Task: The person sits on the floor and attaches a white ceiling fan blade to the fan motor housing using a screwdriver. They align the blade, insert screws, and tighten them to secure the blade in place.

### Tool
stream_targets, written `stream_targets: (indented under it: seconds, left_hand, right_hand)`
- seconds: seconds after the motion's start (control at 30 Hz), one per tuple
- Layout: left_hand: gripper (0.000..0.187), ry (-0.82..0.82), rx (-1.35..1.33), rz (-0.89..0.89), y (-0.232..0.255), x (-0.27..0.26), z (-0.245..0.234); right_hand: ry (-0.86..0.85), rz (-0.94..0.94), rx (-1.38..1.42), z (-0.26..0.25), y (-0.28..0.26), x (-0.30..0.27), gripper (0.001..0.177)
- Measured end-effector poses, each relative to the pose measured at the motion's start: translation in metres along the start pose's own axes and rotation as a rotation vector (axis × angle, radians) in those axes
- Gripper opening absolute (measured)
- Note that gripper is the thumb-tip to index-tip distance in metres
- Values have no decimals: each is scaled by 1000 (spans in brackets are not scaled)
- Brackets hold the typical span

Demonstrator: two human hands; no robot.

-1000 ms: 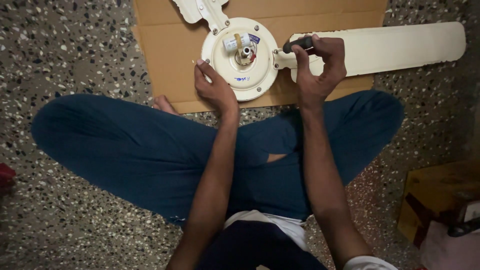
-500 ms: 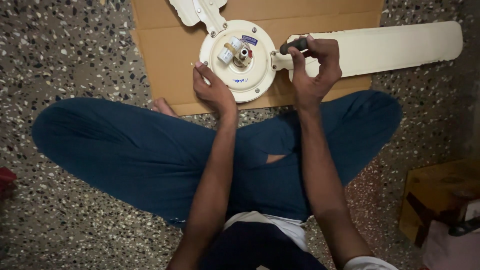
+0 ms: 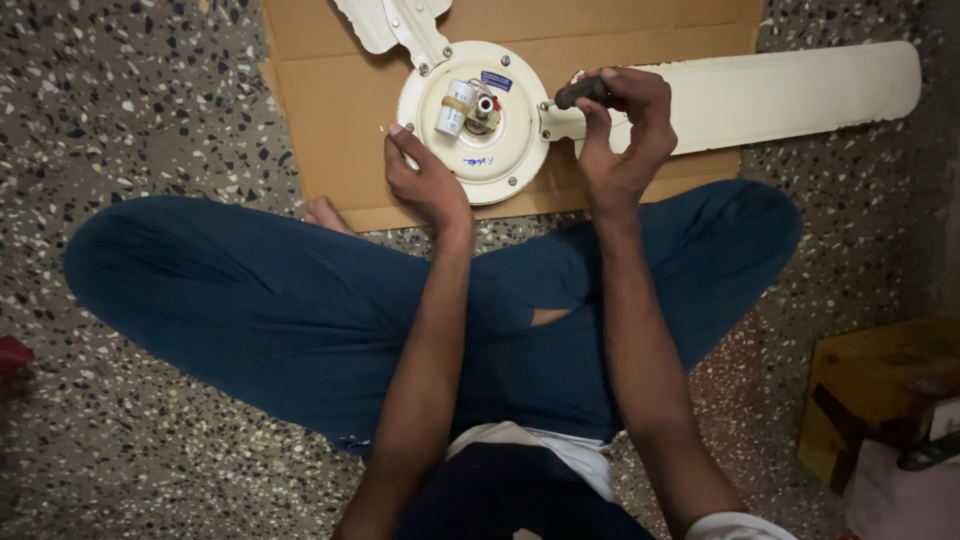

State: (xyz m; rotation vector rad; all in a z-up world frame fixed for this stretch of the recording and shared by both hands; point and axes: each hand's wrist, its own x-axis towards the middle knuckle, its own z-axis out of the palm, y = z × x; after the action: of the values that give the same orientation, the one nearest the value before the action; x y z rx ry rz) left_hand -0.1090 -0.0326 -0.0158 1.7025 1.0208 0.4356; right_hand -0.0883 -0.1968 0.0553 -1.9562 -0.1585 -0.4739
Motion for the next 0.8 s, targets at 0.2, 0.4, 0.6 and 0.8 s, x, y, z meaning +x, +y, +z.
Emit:
stream_targets:
  seconds: [0.2,0.4,0.6,0.8]
  left_hand:
    - [46,8,21,-25,-3,0,2]
    - [47,22,20,-2,-8,1,4]
    - [47,10,-21,-8,-10,1,5]
    - [47,-1,-36,-35,-9,0,5]
  right_hand:
    - [39,-20,68,4,3,0,38]
    - [57,1,142,8,3,2,35]
    - [10,-40,52,5,-1,4,32]
    - [26,-8,6,3,-2,2,29]
